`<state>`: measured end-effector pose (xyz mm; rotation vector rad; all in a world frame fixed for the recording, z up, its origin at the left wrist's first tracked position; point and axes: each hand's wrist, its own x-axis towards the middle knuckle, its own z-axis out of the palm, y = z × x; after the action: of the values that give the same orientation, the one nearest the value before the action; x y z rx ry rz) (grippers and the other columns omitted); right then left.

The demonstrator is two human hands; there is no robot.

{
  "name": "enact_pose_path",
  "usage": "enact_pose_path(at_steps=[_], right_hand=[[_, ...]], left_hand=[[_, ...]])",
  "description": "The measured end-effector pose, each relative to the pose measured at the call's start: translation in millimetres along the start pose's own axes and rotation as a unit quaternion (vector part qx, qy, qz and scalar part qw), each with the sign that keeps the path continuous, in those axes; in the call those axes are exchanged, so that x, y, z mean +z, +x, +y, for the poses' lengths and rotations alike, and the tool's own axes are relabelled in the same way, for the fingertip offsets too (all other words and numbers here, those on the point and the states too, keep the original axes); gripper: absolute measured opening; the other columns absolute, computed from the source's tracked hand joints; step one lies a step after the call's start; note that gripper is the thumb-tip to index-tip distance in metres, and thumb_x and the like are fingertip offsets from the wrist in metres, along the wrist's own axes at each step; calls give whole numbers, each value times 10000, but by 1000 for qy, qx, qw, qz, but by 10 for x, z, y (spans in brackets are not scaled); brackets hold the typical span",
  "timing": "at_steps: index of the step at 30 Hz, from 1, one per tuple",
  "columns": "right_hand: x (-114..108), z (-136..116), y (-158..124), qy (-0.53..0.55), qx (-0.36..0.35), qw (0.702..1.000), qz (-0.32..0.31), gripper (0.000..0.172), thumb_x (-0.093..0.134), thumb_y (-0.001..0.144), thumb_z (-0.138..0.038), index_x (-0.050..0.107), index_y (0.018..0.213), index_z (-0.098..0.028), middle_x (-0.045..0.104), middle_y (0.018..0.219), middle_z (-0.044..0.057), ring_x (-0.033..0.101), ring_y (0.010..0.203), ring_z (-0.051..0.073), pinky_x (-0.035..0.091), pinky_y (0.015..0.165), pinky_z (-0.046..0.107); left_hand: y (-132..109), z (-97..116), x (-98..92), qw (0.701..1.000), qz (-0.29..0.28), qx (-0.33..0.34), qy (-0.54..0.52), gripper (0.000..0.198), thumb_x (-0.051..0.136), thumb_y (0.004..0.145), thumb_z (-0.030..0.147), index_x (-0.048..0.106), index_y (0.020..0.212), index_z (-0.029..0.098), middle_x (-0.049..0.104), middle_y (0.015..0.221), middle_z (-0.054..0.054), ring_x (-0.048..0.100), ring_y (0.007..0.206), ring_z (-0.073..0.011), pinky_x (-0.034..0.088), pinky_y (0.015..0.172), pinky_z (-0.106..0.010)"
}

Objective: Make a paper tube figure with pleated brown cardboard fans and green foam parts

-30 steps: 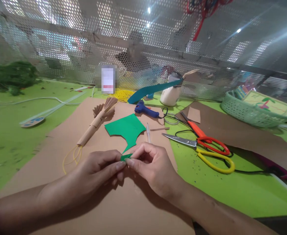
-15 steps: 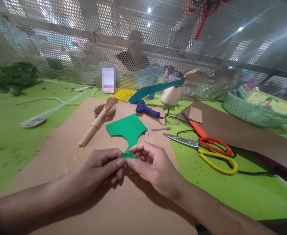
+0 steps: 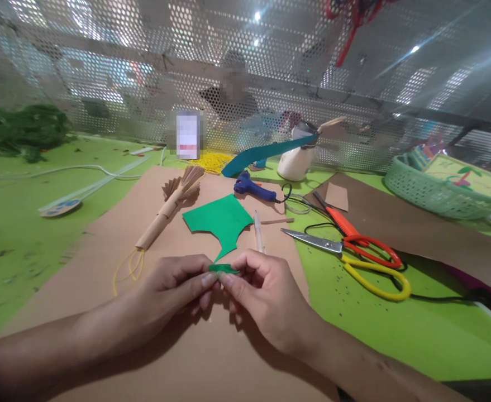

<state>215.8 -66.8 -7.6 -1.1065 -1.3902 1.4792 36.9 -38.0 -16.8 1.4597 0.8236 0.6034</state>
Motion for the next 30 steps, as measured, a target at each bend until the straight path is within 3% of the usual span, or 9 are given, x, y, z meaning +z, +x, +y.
enact_pose_path(at_steps=[8,18,30], right_hand=[[19,27,5,-2,2,1000,18,262,617,865,-392,569,769,-153,579,560,-11,496,442,85,449,440,228],[54,26,49,36,3,999,8,255,654,841,-388,573,789,-152,575,592,-21,521,467,85,475,448,227],[43,56,68,49,7,998,27,299,655,831,-412,534,711,-166,550,522,-45,440,358,58,409,350,192]], left_hand=[[4,52,5,1000,6,-4,28,284,469,891,387,508,702,179,530,604,10,485,556,-121,392,537,-245],[-16,133,4,994,66,-10,85,292,509,859,355,490,619,190,519,549,20,470,517,-112,353,485,-221],[-4,81,23,993,58,10,104,286,466,887,377,510,680,185,532,587,11,471,533,-117,350,482,-224]])
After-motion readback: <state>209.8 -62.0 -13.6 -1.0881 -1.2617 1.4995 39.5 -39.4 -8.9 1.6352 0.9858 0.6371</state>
